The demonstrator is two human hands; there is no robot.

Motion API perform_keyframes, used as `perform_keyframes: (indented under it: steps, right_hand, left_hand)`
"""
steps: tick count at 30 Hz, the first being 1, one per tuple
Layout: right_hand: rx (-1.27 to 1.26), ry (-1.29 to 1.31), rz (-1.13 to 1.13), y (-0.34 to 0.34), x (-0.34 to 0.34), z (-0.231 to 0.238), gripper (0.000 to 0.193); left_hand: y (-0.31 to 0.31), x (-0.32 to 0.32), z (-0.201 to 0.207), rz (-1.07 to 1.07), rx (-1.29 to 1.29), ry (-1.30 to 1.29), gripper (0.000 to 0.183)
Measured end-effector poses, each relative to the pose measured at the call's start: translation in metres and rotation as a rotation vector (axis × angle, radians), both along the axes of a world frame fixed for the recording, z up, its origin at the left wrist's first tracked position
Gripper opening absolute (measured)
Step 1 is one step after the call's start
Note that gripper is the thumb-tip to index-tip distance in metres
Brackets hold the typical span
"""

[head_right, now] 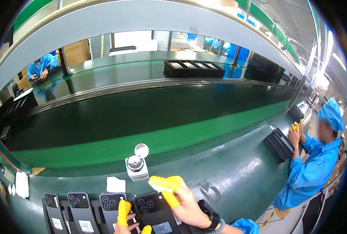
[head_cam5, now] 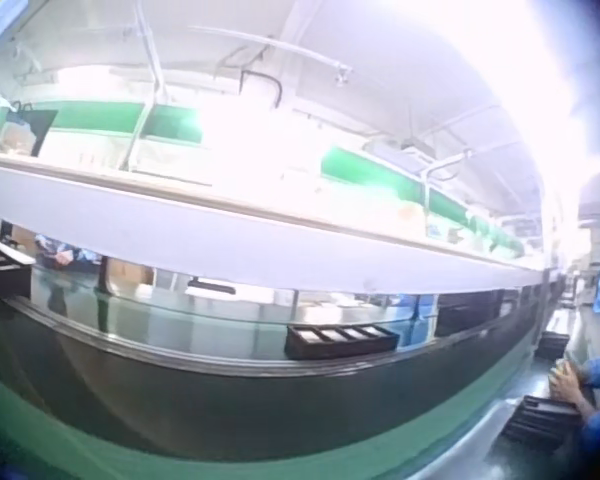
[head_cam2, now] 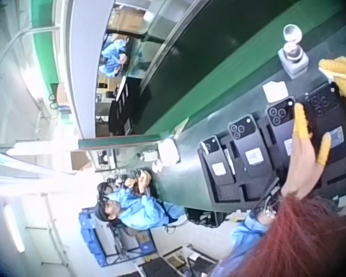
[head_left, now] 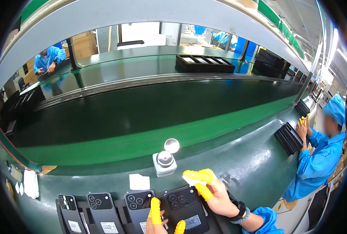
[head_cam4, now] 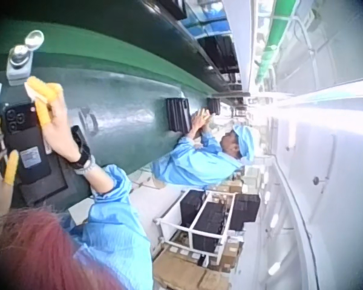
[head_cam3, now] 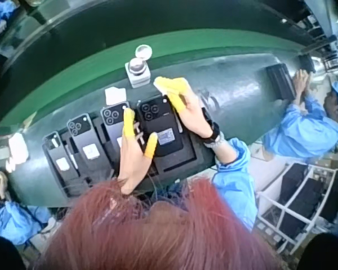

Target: Cleaning the back and camera lens area of several smartphones on an assembly line.

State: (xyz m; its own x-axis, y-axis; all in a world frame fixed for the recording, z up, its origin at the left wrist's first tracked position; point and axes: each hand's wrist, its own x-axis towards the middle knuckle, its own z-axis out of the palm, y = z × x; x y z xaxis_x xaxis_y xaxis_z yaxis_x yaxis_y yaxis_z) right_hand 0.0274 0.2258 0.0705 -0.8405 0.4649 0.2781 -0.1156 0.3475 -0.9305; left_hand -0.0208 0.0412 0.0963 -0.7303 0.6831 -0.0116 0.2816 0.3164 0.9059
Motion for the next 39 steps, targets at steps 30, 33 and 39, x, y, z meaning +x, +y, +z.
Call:
perform_keyframes:
  steps: [30, 33, 39]
  right_hand:
    - [-0.237, 0.085, -0.062, -0.088, -0.024, 0.086, 0.030]
    - [-0.216, 0.112, -0.098, -0.093, -0.020, 0.089, 0.030]
    - [-0.259, 0.107, -0.084, -0.096, -0.023, 0.089, 0.030]
  left_hand:
    - [-0.039, 0.001, 0.050, -0.088, 0.356, -0.291, 0.059]
    - [-0.041, 0.000, 0.051, -0.096, 0.335, -0.265, 0.059]
    - [-0.044, 0.000, 0.050, -0.068, 0.308, -0.281, 0.059]
